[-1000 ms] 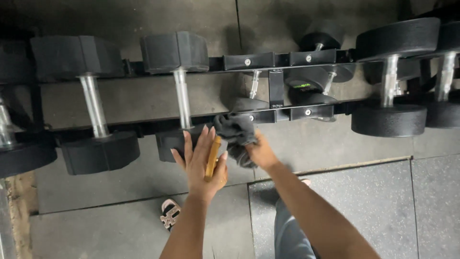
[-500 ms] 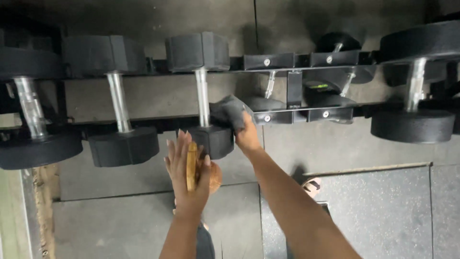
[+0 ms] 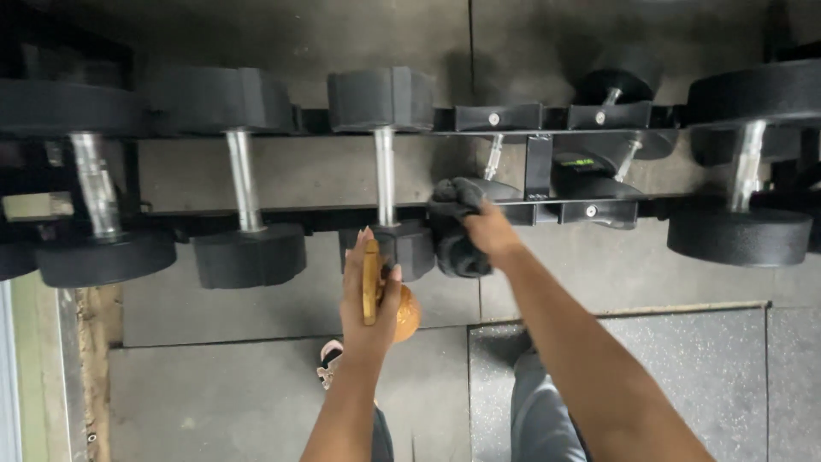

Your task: Cleaning dumbbells on a rack using a spray bottle and cloth.

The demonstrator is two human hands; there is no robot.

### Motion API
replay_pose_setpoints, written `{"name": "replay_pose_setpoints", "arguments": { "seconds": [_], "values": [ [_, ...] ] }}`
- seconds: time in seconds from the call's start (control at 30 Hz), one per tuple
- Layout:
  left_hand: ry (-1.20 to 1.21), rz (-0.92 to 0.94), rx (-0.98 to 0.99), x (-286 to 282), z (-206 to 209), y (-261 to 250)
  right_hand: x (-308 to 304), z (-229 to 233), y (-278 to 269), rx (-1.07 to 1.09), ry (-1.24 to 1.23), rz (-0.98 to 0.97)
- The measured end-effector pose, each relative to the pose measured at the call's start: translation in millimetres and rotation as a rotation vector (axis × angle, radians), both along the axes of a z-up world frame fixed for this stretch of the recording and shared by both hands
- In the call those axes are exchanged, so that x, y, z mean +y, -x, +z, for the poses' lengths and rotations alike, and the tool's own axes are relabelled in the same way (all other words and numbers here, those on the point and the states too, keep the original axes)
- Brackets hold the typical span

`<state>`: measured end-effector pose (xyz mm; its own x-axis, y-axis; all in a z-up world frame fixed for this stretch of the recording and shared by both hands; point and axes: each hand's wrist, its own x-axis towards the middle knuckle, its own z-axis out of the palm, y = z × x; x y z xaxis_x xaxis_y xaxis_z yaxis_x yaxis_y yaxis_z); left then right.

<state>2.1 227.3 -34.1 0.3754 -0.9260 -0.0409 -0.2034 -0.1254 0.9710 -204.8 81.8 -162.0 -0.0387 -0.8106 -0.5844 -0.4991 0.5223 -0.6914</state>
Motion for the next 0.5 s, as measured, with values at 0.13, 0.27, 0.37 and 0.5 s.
{"name": "replay_pose_setpoints", "arguments": {
  "seconds": [0.13,0.27,0.37,0.5],
  "values": [
    [-0.002,-0.013,-0.361,3,3,-20,12,33,-3,-0.431,-0.077,-0.076],
    [0.079,0.026,-0.486,7,23,-40,66,46,-71,-0.363,0.653,0.105],
    [0.071,0.071,-0.523,20,40,-55,105,93,-115,-0.096,1.155,0.173],
    [0.044,0.128,-0.487,44,68,-64,155,-43,-78,-0.501,0.248,-0.155]
  ]
}}
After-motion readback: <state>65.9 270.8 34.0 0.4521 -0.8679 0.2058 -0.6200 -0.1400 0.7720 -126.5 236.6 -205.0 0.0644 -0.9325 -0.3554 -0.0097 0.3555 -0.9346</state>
